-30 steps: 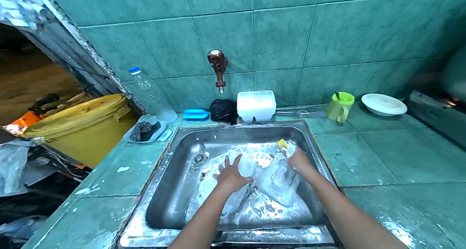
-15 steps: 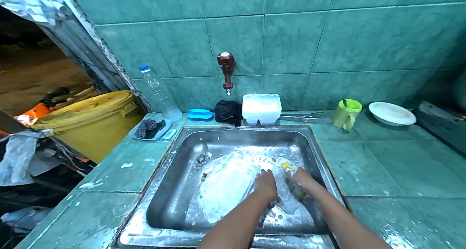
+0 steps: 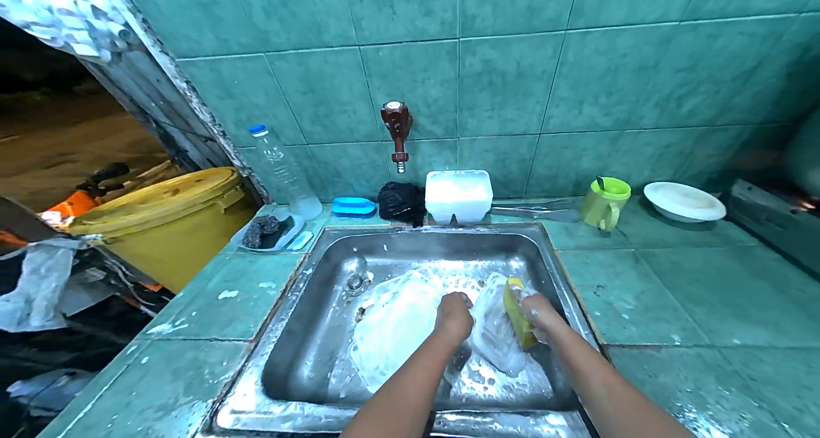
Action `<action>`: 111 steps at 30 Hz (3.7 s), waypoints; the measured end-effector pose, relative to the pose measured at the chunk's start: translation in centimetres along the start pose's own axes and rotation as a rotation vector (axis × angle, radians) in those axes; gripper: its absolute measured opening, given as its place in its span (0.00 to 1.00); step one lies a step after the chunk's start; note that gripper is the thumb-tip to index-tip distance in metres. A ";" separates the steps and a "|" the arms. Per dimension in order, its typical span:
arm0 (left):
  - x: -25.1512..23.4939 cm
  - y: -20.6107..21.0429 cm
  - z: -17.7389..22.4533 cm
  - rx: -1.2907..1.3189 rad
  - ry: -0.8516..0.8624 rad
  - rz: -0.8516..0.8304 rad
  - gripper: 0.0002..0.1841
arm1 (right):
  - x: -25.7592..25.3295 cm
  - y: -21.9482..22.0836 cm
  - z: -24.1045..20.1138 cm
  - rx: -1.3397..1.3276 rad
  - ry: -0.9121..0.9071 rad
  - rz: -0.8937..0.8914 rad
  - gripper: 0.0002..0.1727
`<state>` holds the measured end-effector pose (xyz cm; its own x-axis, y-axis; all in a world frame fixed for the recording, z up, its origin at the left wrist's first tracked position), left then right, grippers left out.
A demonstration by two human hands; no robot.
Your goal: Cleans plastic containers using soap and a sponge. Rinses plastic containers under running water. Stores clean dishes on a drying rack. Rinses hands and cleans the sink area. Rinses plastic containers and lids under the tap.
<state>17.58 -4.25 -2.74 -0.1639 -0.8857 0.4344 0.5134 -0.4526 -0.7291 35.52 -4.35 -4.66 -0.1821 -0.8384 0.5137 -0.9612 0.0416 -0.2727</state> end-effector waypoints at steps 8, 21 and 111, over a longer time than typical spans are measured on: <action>1.1 0.0 0.4 0.004 -0.016 0.043 0.17 | 0.1 0.1 0.2 -0.144 0.028 0.035 0.30; 1.5 3.6 0.1 -0.208 0.145 -0.201 0.62 | 0.9 -0.2 0.7 -0.226 0.078 0.070 0.30; 9.5 -0.1 2.7 1.678 0.290 -0.041 0.25 | 9.4 7.1 -6.6 0.422 -0.640 0.063 0.35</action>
<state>18.27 -12.33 2.91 -0.2377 -0.9515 0.1950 0.7323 -0.0437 0.6795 25.59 -8.35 3.54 0.0451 -0.9978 -0.0494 -0.7693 -0.0032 -0.6389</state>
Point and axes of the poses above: each hand's wrist, its own x-axis away from the middle knuckle, its own y-axis out of the palm, z = x × y, the point moved 5 cm from there along -x, towards the middle knuckle
